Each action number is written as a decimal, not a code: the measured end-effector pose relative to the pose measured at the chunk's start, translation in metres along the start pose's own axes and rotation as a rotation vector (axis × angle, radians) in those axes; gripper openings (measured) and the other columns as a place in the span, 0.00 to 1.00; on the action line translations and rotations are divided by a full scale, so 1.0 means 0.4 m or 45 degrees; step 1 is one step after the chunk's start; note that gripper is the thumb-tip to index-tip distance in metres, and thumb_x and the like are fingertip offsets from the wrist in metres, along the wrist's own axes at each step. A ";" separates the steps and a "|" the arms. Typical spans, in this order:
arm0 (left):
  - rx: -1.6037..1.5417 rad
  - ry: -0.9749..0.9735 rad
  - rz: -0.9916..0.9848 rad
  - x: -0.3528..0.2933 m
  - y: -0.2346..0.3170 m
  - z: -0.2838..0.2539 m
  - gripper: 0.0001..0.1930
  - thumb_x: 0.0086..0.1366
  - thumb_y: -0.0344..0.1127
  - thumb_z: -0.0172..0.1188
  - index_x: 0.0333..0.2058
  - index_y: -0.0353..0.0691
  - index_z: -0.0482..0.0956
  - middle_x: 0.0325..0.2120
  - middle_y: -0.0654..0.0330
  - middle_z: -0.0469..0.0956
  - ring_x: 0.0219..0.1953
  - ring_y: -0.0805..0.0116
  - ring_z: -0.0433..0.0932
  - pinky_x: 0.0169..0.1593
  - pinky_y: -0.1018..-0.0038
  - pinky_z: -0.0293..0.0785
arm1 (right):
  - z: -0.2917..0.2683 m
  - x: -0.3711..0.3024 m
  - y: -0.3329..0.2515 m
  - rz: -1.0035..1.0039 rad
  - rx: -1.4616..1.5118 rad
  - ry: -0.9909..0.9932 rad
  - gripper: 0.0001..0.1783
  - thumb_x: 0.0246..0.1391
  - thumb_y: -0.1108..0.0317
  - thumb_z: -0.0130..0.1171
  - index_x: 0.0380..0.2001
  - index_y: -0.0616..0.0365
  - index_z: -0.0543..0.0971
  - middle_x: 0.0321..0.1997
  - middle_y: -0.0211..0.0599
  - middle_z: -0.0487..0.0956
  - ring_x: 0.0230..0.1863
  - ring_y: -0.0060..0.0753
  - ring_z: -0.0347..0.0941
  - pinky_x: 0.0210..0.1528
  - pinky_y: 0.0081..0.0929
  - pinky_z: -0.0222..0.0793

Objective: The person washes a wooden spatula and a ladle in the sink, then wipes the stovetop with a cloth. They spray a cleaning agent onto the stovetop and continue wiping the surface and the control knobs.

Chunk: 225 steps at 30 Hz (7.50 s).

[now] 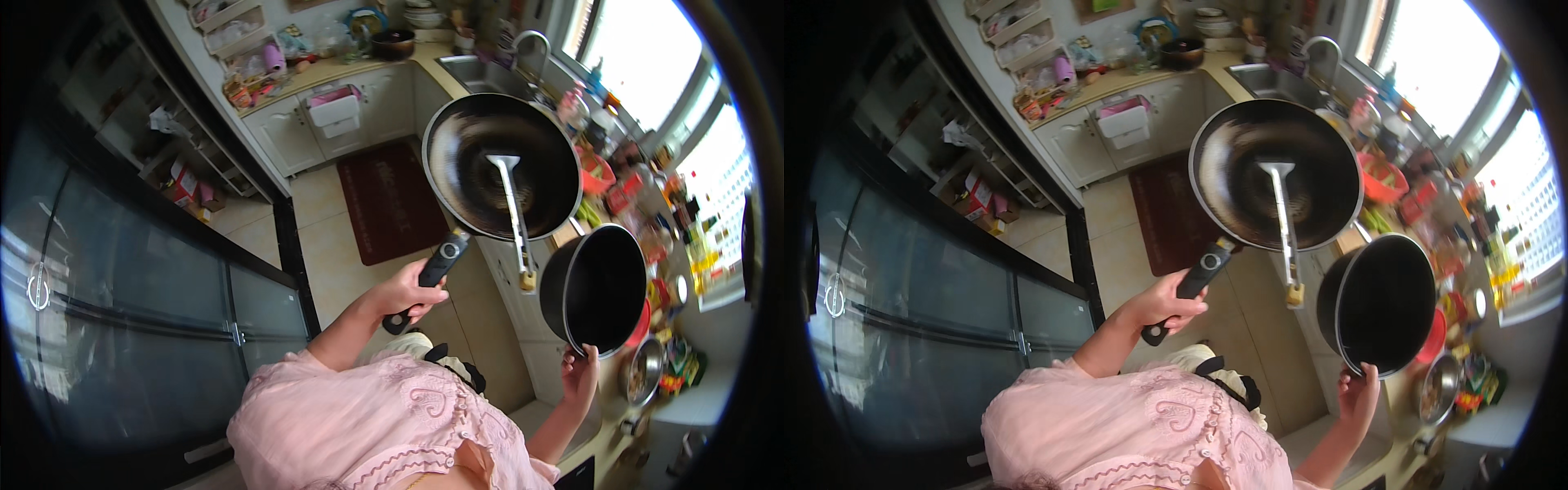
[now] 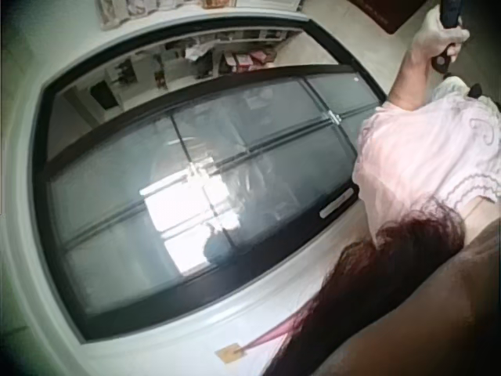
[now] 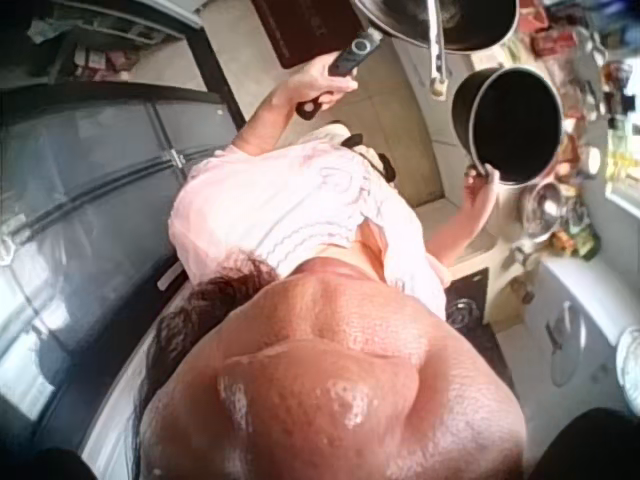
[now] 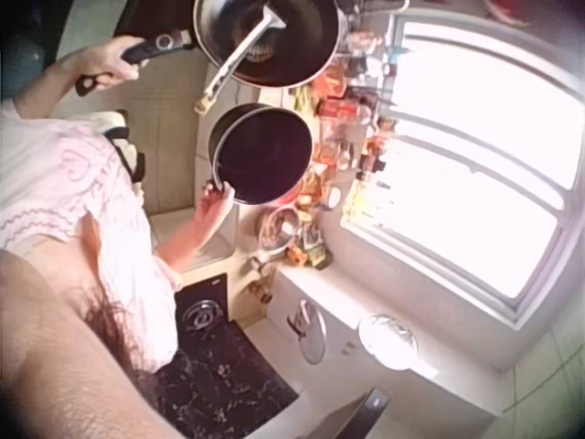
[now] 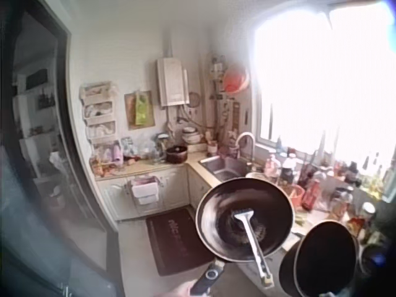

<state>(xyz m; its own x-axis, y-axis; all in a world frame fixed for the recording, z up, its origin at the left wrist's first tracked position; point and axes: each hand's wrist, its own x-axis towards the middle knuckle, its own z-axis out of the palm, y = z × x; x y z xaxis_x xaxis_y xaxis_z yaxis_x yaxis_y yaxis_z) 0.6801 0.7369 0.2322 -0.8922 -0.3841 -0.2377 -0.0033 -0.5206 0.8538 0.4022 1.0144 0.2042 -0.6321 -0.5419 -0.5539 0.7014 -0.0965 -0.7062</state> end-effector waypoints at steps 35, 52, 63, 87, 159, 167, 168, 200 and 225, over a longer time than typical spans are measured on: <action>-0.367 1.000 0.287 0.411 0.408 -0.956 0.06 0.58 0.28 0.52 0.29 0.41 0.62 0.10 0.69 0.61 0.09 0.81 0.60 0.14 0.81 0.60 | 1.393 1.203 0.158 0.620 -0.689 -0.681 0.11 0.50 0.69 0.41 0.31 0.66 0.69 0.23 0.45 0.75 0.18 0.27 0.67 0.18 0.20 0.62; -0.260 0.839 0.212 0.617 0.646 -1.516 0.07 0.56 0.27 0.51 0.25 0.41 0.62 0.10 0.67 0.62 0.09 0.80 0.61 0.14 0.81 0.61 | 1.773 1.309 0.235 0.593 -0.630 -0.502 0.11 0.51 0.68 0.42 0.33 0.65 0.68 0.26 0.46 0.74 0.21 0.27 0.65 0.22 0.21 0.60; -0.274 0.906 0.209 0.697 0.667 -1.641 0.06 0.55 0.29 0.53 0.28 0.40 0.64 0.13 0.69 0.63 0.10 0.82 0.61 0.14 0.82 0.59 | 1.854 1.344 0.237 0.581 -0.688 -0.375 0.10 0.50 0.70 0.43 0.32 0.66 0.68 0.26 0.48 0.74 0.21 0.29 0.65 0.21 0.21 0.61; -0.196 1.018 0.005 0.770 0.649 -1.814 0.14 0.56 0.33 0.57 0.38 0.41 0.64 0.18 0.64 0.66 0.18 0.74 0.68 0.22 0.75 0.68 | 1.848 1.402 0.249 0.649 -0.562 -0.291 0.11 0.51 0.70 0.43 0.33 0.68 0.68 0.26 0.47 0.75 0.18 0.27 0.68 0.17 0.19 0.64; 0.828 -0.611 -0.041 1.938 0.669 -0.962 0.32 0.65 0.59 0.31 0.38 0.38 0.78 0.39 0.61 0.77 0.41 0.70 0.71 0.48 0.72 0.61 | 1.323 1.683 -0.091 -0.473 -0.404 0.534 0.15 0.56 0.57 0.51 0.25 0.58 0.76 0.21 0.27 0.76 0.21 0.15 0.70 0.23 0.13 0.67; 0.949 -0.595 0.108 1.985 0.638 -0.824 0.25 0.67 0.44 0.38 0.31 0.30 0.79 0.38 0.55 0.78 0.43 0.69 0.73 0.52 0.75 0.61 | 1.193 1.721 -0.195 -0.553 -0.444 0.467 0.17 0.57 0.58 0.48 0.24 0.60 0.77 0.20 0.30 0.76 0.20 0.17 0.71 0.21 0.16 0.68; 0.956 -0.581 0.101 1.982 0.635 -0.802 0.24 0.67 0.44 0.38 0.31 0.30 0.79 0.37 0.55 0.78 0.43 0.69 0.73 0.52 0.75 0.62 | 1.150 1.717 -0.233 -0.708 -0.557 0.559 0.15 0.56 0.60 0.50 0.25 0.61 0.77 0.21 0.30 0.77 0.21 0.17 0.71 0.22 0.18 0.68; 0.907 -1.070 0.660 1.791 0.534 -0.495 0.29 0.53 0.34 0.63 0.54 0.38 0.64 0.50 0.53 0.67 0.51 0.60 0.65 0.54 0.68 0.59 | 1.031 1.116 -0.553 -1.674 -1.525 1.409 0.12 0.42 0.77 0.59 0.35 0.60 0.75 0.30 0.42 0.77 0.38 0.38 0.73 0.40 0.29 0.69; 0.702 -2.756 -0.736 0.704 -0.042 0.034 0.30 0.52 0.45 0.64 0.48 0.32 0.66 0.39 0.57 0.73 0.43 0.71 0.71 0.47 0.73 0.67 | 0.747 0.152 0.426 -1.343 0.137 1.938 0.34 0.50 0.59 0.58 0.56 0.61 0.58 0.53 0.41 0.68 0.55 0.31 0.63 0.55 0.29 0.59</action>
<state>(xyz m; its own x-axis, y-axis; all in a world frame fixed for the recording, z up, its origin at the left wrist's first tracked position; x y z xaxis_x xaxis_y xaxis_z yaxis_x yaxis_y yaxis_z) 0.4228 0.6476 0.1572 0.2471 0.9667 -0.0662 -0.0913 0.0913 0.9916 0.5817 0.7155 0.1822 -0.4387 0.8893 0.1290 -0.1538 0.0671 -0.9858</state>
